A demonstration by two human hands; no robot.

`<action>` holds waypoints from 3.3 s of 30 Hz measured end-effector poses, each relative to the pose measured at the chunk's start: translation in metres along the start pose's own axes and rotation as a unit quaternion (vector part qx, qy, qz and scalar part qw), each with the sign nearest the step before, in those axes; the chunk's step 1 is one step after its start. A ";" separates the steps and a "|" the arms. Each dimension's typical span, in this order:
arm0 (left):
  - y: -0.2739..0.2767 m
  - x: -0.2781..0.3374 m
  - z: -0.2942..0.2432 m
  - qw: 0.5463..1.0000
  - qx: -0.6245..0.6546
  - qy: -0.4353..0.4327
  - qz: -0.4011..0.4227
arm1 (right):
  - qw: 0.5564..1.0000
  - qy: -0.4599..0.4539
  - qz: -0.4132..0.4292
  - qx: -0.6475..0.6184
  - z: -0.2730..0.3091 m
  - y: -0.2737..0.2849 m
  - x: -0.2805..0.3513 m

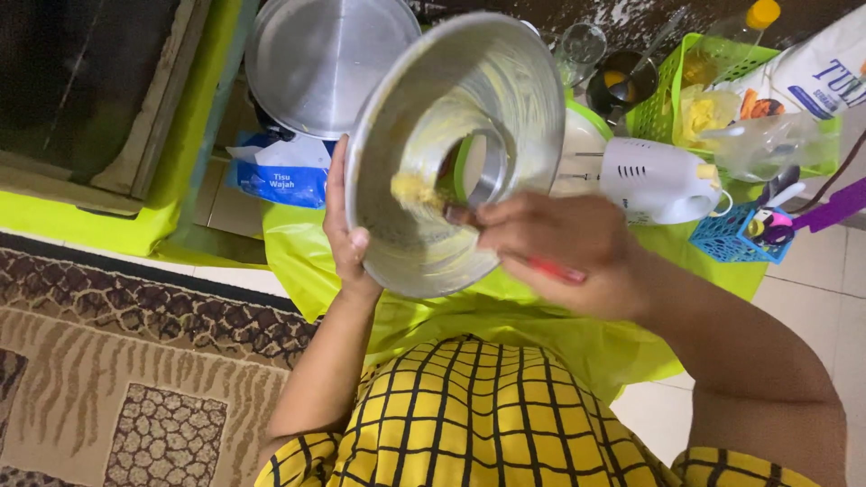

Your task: Grease a bundt cake pan with butter using a brush.

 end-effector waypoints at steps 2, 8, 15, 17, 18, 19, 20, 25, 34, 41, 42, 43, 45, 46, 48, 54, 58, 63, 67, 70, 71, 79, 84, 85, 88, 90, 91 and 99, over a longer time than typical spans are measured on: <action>0.002 0.001 -0.002 1.000 0.007 0.002 0.011 | 0.997 -0.054 -0.028 0.048 -0.024 0.021 0.005; 0.024 0.019 0.009 0.991 0.052 0.108 0.056 | 0.987 -0.074 -0.104 0.094 0.001 0.075 -0.007; 0.108 0.044 0.069 0.914 0.326 0.231 -0.072 | 0.999 -0.022 0.034 0.034 -0.029 0.073 0.011; 0.107 0.037 0.066 0.916 0.323 0.223 -0.087 | 0.995 -0.073 0.070 0.024 -0.027 0.080 0.017; 0.108 0.035 0.064 0.917 0.319 0.217 -0.103 | 0.986 -0.127 0.105 0.013 -0.031 0.079 0.024; 0.106 0.035 0.063 0.916 0.319 0.218 -0.103 | 0.986 -0.128 0.105 0.012 -0.038 0.077 0.023; 0.106 0.035 0.061 0.917 0.316 0.215 -0.117 | 0.996 -0.071 0.054 0.008 -0.034 0.085 0.020; 0.093 0.028 0.056 0.917 0.309 0.205 -0.149 | 0.998 -0.037 -0.046 0.020 -0.022 0.076 0.013; 0.086 0.018 0.040 0.913 0.288 0.175 -0.230 | 0.999 -0.019 -0.041 -0.009 -0.011 0.042 0.032; 0.078 0.018 0.024 0.905 0.270 0.138 -0.299 | 0.994 0.054 -0.090 0.025 -0.006 0.023 0.024; 0.080 0.019 0.020 0.902 0.266 0.131 -0.314 | 0.990 0.127 -0.047 0.032 0.008 0.009 0.025; 0.078 0.018 0.018 0.902 0.265 0.130 -0.316 | 0.990 0.128 -0.046 0.030 0.014 -0.007 0.027; 0.080 0.018 0.013 0.896 0.257 0.117 -0.343 | 0.998 0.031 -0.019 -0.060 0.004 -0.039 0.029; 0.098 0.022 0.025 0.896 0.257 0.117 -0.344 | 0.998 0.030 -0.019 -0.061 -0.005 -0.042 0.032; 0.128 0.027 0.048 0.912 0.223 0.141 -0.315 | 0.996 0.029 -0.024 -0.086 -0.022 -0.045 0.040; 0.144 0.029 0.041 0.924 0.193 0.128 -0.305 | 0.985 -0.053 -0.164 -0.020 -0.026 0.038 0.034; 0.145 0.049 0.014 0.951 -0.234 -0.166 -0.114 | 0.981 -0.066 -0.143 0.112 -0.034 0.000 0.045; 0.281 0.094 0.157 0.935 0.163 0.123 -0.289 | 0.996 0.053 -0.073 -0.012 -0.002 -0.059 0.055; 0.150 0.067 0.073 0.959 0.135 0.095 -0.229 | 0.974 0.032 -0.171 -0.142 -0.028 -0.035 0.065; 0.103 0.044 0.014 0.983 0.018 0.032 -0.180 | 0.986 -0.086 -0.111 -0.085 -0.039 -0.010 0.056; 0.085 0.036 0.003 0.994 0.030 0.041 -0.094 | 0.980 -0.081 -0.163 -0.085 -0.035 0.010 0.056; 0.032 0.017 -0.028 0.995 -0.027 0.087 0.047 | 0.964 -0.131 -0.233 0.004 -0.048 0.048 0.014; 0.026 0.015 -0.025 0.993 -0.018 0.090 0.071 | 0.982 -0.085 -0.165 0.025 -0.028 0.003 -0.041; 0.022 0.013 -0.021 0.993 -0.017 0.088 0.070 | 0.982 -0.083 -0.165 0.025 -0.036 -0.010 -0.042; 0.038 0.013 -0.011 0.996 0.051 0.068 -0.018 | 0.984 0.096 -0.148 0.016 -0.003 -0.045 -0.049; 0.045 0.011 -0.001 0.997 0.049 0.056 -0.001 | 0.988 0.120 0.059 -0.078 0.030 -0.088 -0.065; 0.047 0.010 -0.003 0.997 0.048 0.055 -0.003 | 0.988 0.122 0.061 -0.080 0.023 -0.092 -0.064; 0.050 0.004 -0.009 0.995 0.061 0.072 -0.016 | 0.985 0.100 -0.090 0.104 -0.054 -0.014 -0.057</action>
Point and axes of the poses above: each hand's wrist, its own x-axis away from the middle knuckle, its own y-axis out of the back of the hand, z = x × y, the point moved 10 cm from there along -x, towards the middle knuckle, and after that the axes turned 3 degrees about x, right-handed, at the moved point
